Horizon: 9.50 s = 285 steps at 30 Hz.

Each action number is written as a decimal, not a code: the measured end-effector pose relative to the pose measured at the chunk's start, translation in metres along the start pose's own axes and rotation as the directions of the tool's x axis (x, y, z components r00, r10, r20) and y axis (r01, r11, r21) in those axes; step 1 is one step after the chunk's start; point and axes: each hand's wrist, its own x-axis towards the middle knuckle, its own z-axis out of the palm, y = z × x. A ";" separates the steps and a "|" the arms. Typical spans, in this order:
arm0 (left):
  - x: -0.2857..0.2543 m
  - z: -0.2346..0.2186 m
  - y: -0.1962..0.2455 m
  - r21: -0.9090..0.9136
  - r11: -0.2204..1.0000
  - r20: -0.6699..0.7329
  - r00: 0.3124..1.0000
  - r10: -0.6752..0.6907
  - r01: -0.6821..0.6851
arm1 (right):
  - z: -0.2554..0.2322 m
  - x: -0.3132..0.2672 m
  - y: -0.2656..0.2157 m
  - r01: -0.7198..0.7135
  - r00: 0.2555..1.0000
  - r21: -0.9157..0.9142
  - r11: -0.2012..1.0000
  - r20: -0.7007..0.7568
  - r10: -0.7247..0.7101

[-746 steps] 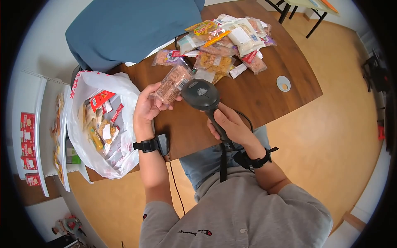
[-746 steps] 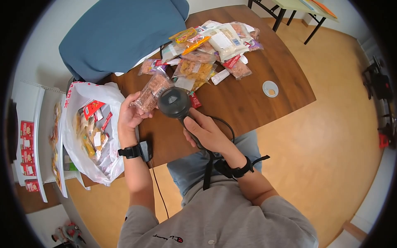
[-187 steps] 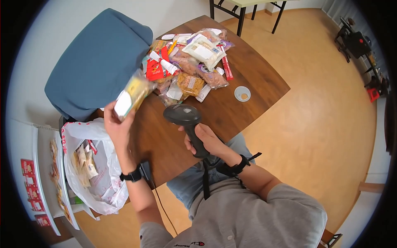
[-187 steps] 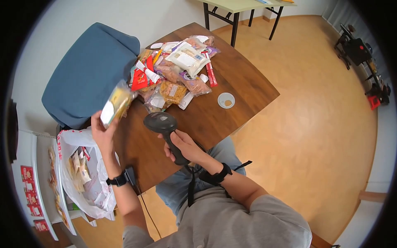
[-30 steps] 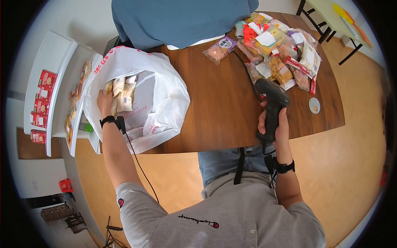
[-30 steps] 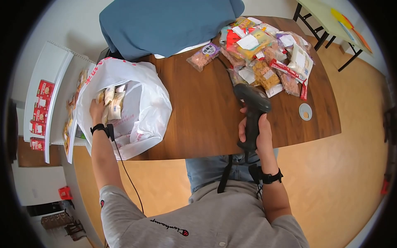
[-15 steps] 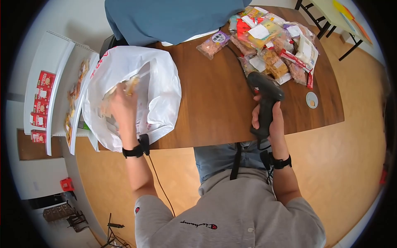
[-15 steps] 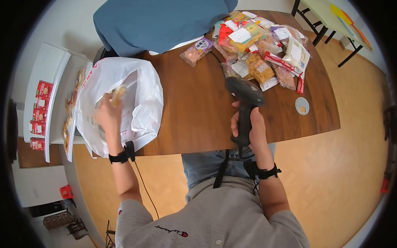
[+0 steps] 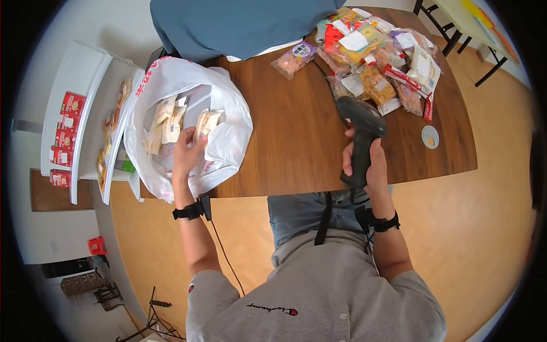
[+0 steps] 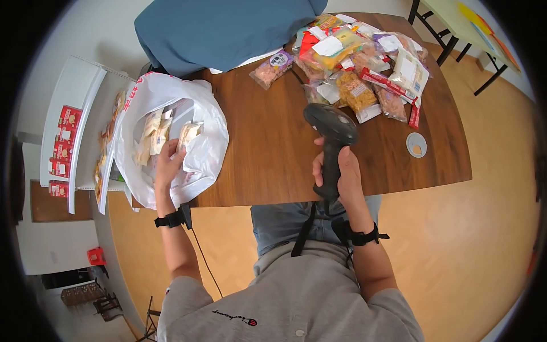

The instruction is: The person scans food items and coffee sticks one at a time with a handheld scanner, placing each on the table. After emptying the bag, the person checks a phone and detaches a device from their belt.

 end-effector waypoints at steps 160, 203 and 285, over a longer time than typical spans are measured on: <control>0.038 0.131 0.247 -0.386 0.799 -0.159 0.887 0.434 -0.461 | -0.005 -0.007 0.000 0.008 0.995 0.027 1.000 0.095 -0.010; 0.010 0.141 0.225 0.094 0.860 -0.315 0.804 0.504 -0.502 | -0.002 -0.010 0.002 -0.006 0.977 -0.039 0.999 0.212 0.014; -0.023 0.106 0.211 0.162 0.890 -0.134 0.884 0.448 -0.427 | -0.002 -0.010 0.000 -0.035 0.966 -0.038 0.999 0.256 0.044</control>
